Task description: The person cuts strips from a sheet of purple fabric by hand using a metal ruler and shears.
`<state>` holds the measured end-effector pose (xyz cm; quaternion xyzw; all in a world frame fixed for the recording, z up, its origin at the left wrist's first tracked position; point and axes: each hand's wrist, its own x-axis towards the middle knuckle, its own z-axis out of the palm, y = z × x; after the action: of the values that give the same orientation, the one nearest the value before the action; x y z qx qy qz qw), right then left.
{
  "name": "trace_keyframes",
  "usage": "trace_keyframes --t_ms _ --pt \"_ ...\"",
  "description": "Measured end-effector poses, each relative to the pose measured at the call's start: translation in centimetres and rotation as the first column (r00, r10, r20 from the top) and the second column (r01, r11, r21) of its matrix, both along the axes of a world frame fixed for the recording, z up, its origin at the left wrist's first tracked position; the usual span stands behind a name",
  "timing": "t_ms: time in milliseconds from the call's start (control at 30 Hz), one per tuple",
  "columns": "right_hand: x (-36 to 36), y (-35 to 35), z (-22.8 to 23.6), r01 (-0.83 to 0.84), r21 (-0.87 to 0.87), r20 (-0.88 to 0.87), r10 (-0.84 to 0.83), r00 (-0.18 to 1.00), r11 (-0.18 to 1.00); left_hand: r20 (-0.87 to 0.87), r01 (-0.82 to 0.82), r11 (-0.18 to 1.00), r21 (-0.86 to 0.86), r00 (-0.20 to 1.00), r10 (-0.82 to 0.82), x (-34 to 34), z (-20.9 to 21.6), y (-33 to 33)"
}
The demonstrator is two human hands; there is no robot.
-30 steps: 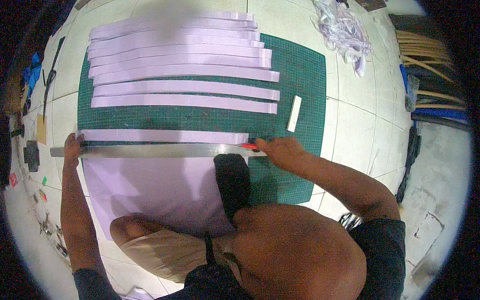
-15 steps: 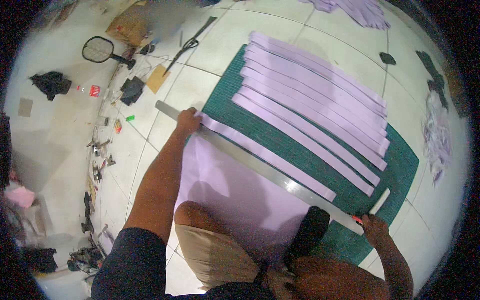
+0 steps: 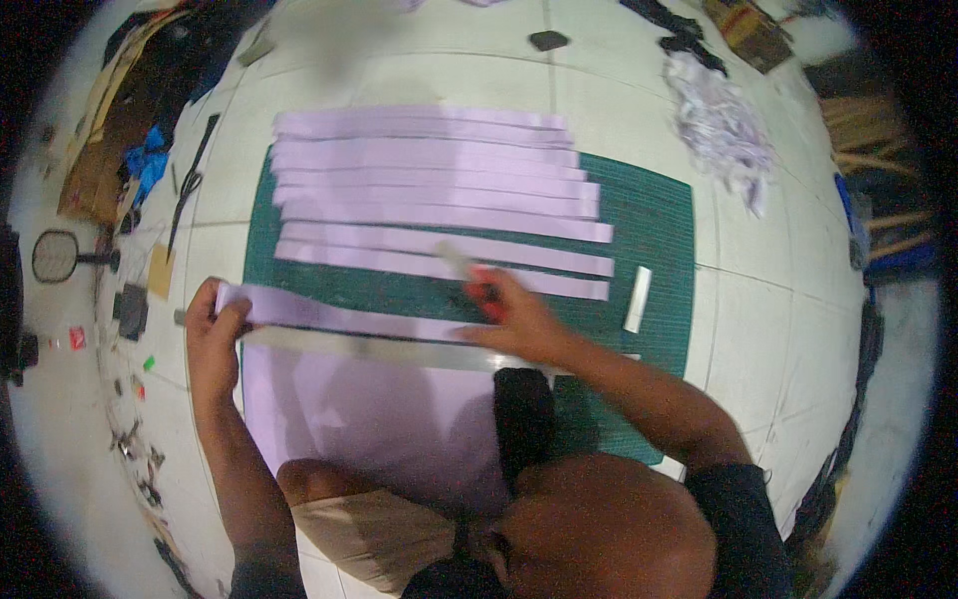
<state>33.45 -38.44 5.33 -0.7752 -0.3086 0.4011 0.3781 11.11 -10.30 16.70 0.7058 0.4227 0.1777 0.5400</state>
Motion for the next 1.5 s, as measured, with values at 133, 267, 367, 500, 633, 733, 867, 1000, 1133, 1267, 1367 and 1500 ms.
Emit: trace_keyframes --t_ms 133,267,367,500,633,733,867,1000,1133,1267,1367,1500 --pt "-4.4 4.8 -3.4 0.008 0.349 0.015 -0.015 1.000 0.937 0.437 0.194 0.964 -0.180 0.894 -0.099 1.2 4.8 -4.7" --pt "-3.7 2.2 -3.6 0.001 0.208 -0.027 0.005 1.000 0.978 0.660 0.137 0.952 -0.275 0.747 0.083 -0.8 7.9 -2.6" --pt "-2.3 -3.9 -4.7 0.039 0.060 0.022 -0.040 0.999 0.997 0.639 -0.131 0.950 -0.283 0.713 0.289 -3.1 4.5 2.8" --pt "1.3 -10.0 -1.9 0.131 -0.163 0.235 -0.090 0.968 0.978 0.450 -0.105 0.967 -0.231 0.870 0.202 -5.1 -0.4 7.3" --pt "4.8 -13.2 -1.8 0.176 -0.215 0.532 -0.035 0.846 0.961 0.201 -0.088 0.979 -0.184 0.971 0.126 -3.3 -8.5 7.9" --pt "6.1 -13.5 -2.5 0.136 -0.361 0.575 0.105 0.812 0.923 0.054 -0.049 0.988 -0.144 0.997 0.058 -1.9 -14.2 7.0" --pt "5.4 -12.3 -4.0 0.100 -0.410 0.642 0.208 0.738 0.907 -0.229 -0.095 0.991 0.091 0.967 0.114 -2.9 -20.2 7.9" --pt "3.7 -14.1 -2.0 0.058 -0.232 0.814 0.160 0.559 0.971 -0.215 -0.200 0.841 0.503 0.913 0.346 -4.5 -19.1 5.3" --pt "2.1 -17.5 -1.5 0.088 -0.104 0.690 0.008 0.723 0.991 -0.033 -0.350 0.702 0.620 0.882 0.469 -15.0 -16.1 2.5" --pt "1.0 -20.1 -2.8 0.312 -0.135 0.562 -0.187 0.806 0.940 -0.156 -0.660 0.575 0.483 0.582 0.798 -32.6 -17.2 -7.5" --pt "0.4 -18.1 -2.3 0.353 -0.130 0.480 -0.253 0.840 0.926 -0.458 -0.567 0.488 0.663 0.209 0.864 -42.5 -21.1 -21.6" --pt "4.1 -12.3 0.9 0.218 0.108 0.557 -0.241 0.795 0.970 -0.618 -0.682 0.470 0.560 0.034 0.786 -41.7 -24.0 -33.4"
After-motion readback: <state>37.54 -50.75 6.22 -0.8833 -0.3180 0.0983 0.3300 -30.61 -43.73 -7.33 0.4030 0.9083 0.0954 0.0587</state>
